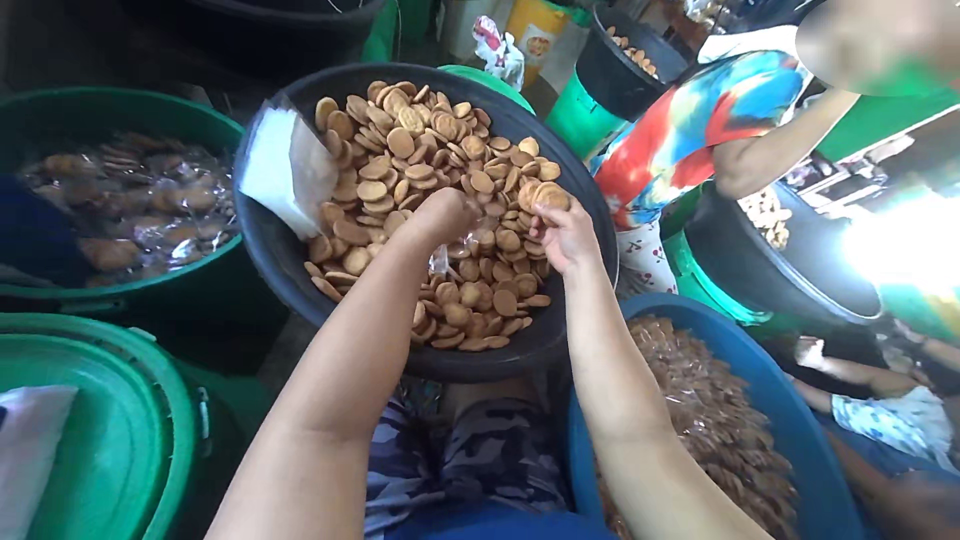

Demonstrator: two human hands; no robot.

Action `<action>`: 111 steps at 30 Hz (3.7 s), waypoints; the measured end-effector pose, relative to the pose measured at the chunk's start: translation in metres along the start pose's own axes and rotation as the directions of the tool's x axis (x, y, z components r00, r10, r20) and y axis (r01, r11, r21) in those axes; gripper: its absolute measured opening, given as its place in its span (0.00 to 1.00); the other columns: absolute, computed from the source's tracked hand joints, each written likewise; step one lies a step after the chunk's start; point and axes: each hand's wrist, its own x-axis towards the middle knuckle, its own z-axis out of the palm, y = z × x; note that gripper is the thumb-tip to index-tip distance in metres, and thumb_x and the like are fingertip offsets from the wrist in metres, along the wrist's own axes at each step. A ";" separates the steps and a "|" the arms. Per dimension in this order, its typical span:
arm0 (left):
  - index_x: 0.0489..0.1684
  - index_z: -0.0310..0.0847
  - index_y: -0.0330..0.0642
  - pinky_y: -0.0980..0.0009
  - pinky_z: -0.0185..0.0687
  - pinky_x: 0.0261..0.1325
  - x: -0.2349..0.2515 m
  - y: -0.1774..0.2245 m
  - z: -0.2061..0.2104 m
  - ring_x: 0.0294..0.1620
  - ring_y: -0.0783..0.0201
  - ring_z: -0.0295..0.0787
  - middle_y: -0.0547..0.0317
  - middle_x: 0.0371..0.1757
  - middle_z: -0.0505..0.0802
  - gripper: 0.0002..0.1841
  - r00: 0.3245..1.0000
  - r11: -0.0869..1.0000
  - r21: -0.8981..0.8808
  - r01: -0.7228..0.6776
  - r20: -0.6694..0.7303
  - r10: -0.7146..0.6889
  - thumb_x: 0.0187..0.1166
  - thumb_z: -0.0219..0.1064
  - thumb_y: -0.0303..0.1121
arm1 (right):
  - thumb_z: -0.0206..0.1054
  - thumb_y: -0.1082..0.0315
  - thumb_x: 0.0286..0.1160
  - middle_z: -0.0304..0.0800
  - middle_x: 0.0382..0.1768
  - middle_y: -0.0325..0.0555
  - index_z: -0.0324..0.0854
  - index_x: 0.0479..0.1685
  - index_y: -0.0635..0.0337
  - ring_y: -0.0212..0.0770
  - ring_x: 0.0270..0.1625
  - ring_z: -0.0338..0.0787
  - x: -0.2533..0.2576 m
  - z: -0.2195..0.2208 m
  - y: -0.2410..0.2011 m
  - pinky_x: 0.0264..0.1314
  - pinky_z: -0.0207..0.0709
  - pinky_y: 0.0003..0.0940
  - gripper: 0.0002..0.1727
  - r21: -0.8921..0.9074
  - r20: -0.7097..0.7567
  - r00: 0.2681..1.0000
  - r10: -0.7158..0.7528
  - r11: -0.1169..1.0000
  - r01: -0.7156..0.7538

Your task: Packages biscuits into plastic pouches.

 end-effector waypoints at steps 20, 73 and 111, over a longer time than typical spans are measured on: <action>0.63 0.85 0.38 0.41 0.75 0.71 0.006 0.000 0.014 0.63 0.46 0.88 0.41 0.58 0.92 0.24 0.983 0.984 -0.071 -0.164 -0.101 0.156 0.97 0.45 0.45 | 0.74 0.67 0.77 0.89 0.41 0.46 0.77 0.69 0.64 0.30 0.23 0.81 -0.008 0.010 0.004 0.24 0.78 0.23 0.23 -0.354 0.220 0.958 0.182 0.930 -0.096; 0.63 0.78 0.47 0.65 0.88 0.46 0.000 0.018 0.017 0.41 0.66 0.90 0.64 0.50 0.90 0.34 0.861 0.536 -0.812 -0.230 -0.427 -0.277 0.95 0.27 0.58 | 0.64 0.71 0.83 0.83 0.68 0.53 0.63 0.83 0.66 0.48 0.58 0.92 -0.121 -0.169 -0.022 0.59 0.91 0.49 0.29 -0.292 -0.300 0.733 -0.610 0.791 0.538; 0.86 0.55 0.24 0.17 0.62 0.67 -0.069 -0.042 -0.097 0.81 0.14 0.59 0.13 0.83 0.62 0.45 0.689 0.793 0.170 0.585 -0.620 -0.376 0.76 0.76 0.44 | 0.49 0.26 0.80 0.23 0.96 0.61 0.53 0.95 0.30 0.74 0.94 0.22 -0.133 -0.291 0.104 0.85 0.22 0.84 0.44 -0.890 -0.403 0.913 0.067 0.205 -0.408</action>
